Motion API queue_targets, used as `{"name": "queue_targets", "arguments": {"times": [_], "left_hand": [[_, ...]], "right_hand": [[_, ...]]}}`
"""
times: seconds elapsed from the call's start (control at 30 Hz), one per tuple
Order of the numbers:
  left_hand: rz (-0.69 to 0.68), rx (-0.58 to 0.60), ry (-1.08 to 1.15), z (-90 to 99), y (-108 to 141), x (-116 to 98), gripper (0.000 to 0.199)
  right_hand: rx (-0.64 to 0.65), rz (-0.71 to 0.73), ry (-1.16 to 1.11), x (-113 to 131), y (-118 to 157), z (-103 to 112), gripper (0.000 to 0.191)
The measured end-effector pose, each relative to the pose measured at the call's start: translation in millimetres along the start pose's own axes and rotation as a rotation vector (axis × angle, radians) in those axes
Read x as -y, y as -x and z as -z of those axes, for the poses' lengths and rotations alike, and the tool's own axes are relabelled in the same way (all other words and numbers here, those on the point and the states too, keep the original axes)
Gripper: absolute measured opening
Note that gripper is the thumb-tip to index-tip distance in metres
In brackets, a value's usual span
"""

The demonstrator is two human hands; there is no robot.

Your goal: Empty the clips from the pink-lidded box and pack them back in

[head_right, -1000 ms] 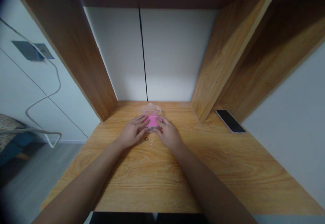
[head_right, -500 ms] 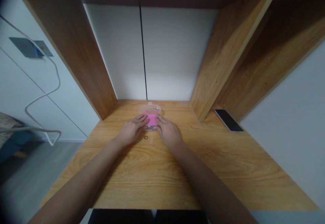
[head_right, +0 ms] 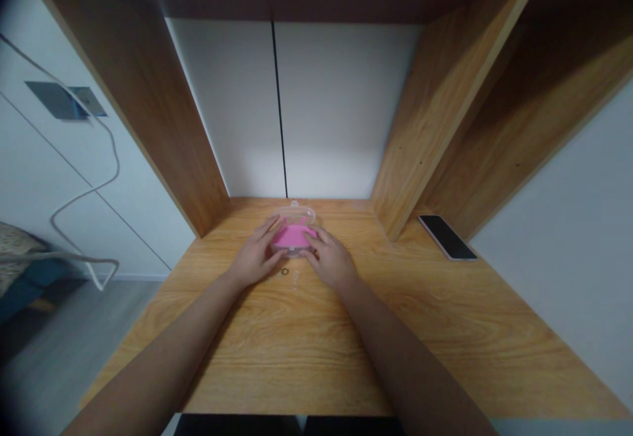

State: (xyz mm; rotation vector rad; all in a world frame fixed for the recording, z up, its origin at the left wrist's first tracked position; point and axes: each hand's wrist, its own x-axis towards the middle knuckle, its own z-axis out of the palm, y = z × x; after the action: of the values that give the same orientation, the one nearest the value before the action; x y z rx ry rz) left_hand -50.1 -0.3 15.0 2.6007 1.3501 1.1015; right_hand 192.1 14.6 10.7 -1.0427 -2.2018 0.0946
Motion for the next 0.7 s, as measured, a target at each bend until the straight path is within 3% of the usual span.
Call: {"name": "queue_targets", "arguments": {"times": [0.1, 0.47, 0.7], "left_hand": [[0.067, 0.021, -0.011, -1.5, 0.9, 3.1, 0.076], [0.122, 0.130, -0.136, 0.7, -0.2, 1.3, 0.068], [0.121, 0.114, -0.136, 0.8, 0.6, -1.3, 0.068]], "right_hand": [[0.004, 0.010, -0.007, -4.1, -0.2, -0.9, 0.049], [0.054, -0.070, -0.072, 0.4, -2.9, 2.6, 0.050], [0.045, -0.054, -0.051, 2.0, -0.5, 1.5, 0.051]]}}
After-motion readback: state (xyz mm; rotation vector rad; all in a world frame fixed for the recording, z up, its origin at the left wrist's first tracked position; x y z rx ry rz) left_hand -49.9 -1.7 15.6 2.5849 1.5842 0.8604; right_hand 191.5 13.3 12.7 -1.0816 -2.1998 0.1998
